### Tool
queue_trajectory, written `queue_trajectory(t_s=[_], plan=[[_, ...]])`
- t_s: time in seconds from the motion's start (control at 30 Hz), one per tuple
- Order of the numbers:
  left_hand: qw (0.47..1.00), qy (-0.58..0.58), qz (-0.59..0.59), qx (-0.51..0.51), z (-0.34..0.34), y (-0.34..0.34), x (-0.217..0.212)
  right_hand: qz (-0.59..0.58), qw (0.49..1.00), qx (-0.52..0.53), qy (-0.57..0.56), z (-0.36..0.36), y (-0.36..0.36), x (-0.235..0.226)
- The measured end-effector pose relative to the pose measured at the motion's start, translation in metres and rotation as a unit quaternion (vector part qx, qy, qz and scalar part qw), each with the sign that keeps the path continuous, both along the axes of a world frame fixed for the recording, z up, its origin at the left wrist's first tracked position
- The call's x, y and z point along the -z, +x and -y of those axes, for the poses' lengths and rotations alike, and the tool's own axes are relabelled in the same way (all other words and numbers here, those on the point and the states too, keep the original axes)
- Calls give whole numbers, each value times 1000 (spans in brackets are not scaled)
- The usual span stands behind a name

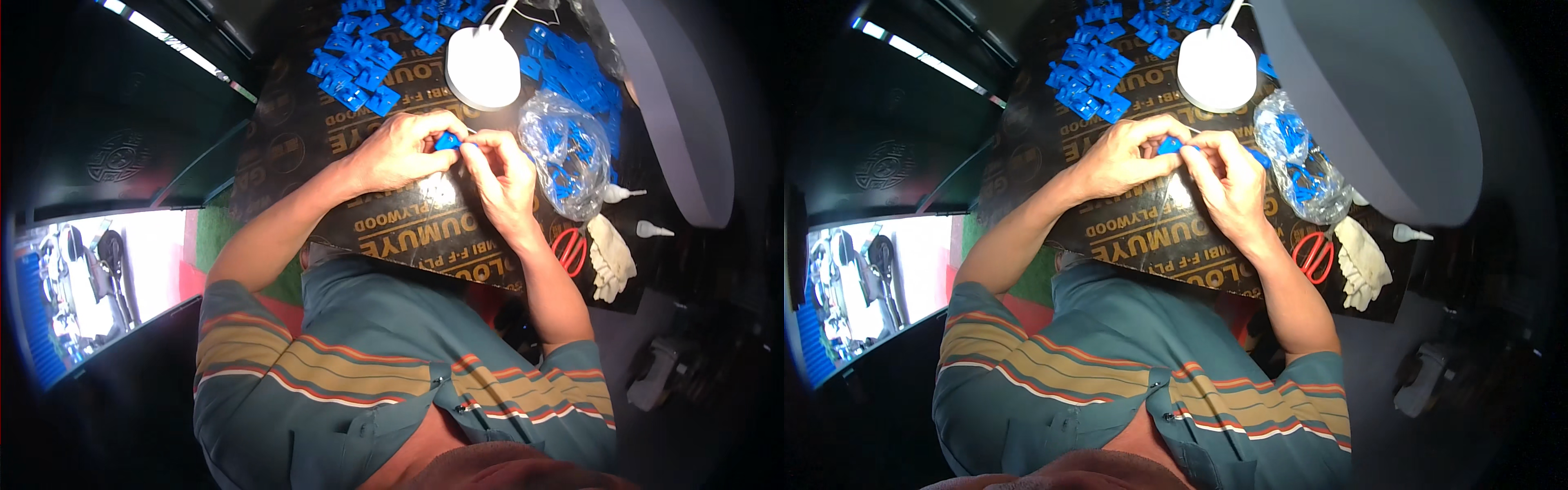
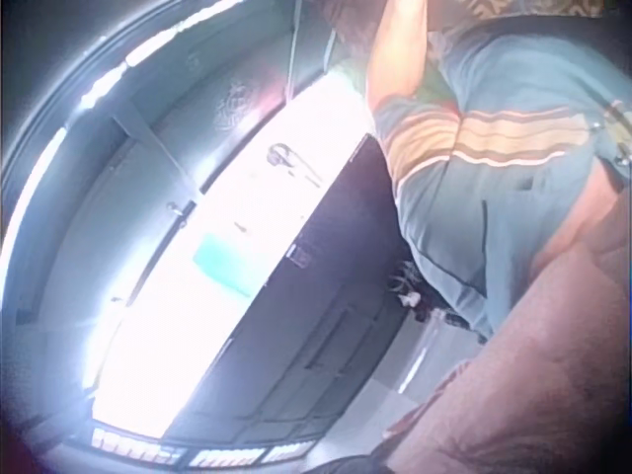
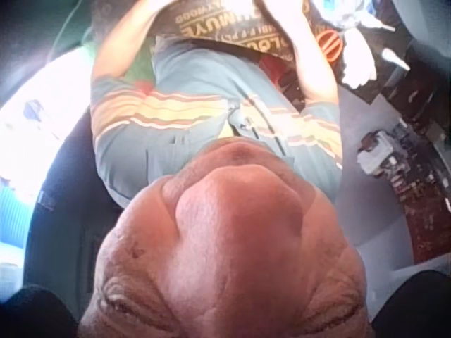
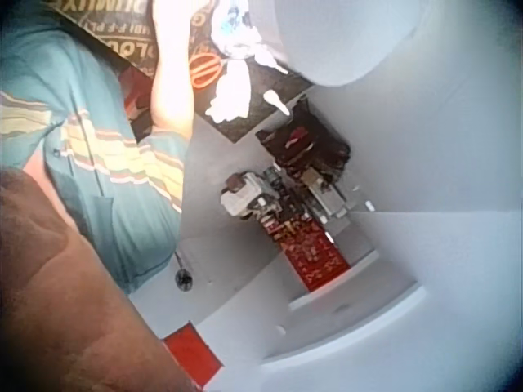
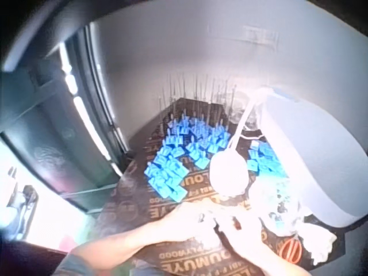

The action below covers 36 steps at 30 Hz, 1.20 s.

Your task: The person assembles small blue plastic parts with screws using a screwdriver.

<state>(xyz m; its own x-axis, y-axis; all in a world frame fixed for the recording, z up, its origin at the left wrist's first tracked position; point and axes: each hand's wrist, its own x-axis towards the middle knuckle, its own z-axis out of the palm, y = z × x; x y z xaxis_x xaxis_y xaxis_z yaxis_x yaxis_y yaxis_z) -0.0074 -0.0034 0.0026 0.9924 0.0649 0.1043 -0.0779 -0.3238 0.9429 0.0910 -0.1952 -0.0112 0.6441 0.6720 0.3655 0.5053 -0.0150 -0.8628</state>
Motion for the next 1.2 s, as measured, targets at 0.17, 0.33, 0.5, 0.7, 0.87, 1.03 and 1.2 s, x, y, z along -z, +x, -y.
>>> queue_trajectory(t_s=[0.17,0.33,0.5,0.7,0.87,1.03,1.2], plan=[[1000,6,12,-6,-1,0,4,-47,999,-4,2,-1,-3,0],[999,13,36,1,-1,0,2,-94,995,-11,16,0,-4,-3],[997,39,62,-39,-2,3,-3,-151,988,-1,41,-2,-5,-9],[976,116,118,-142,-13,6,-2,-93,996,-7,16,0,-5,-5],[921,276,210,-180,-17,12,0,-22,999,-23,-37,0,-9,-12],[895,348,218,-175,-16,16,0,-4,999,-25,-26,0,-9,-13],[891,374,163,-199,-21,21,1,2,999,-34,-37,0,-11,-17]])
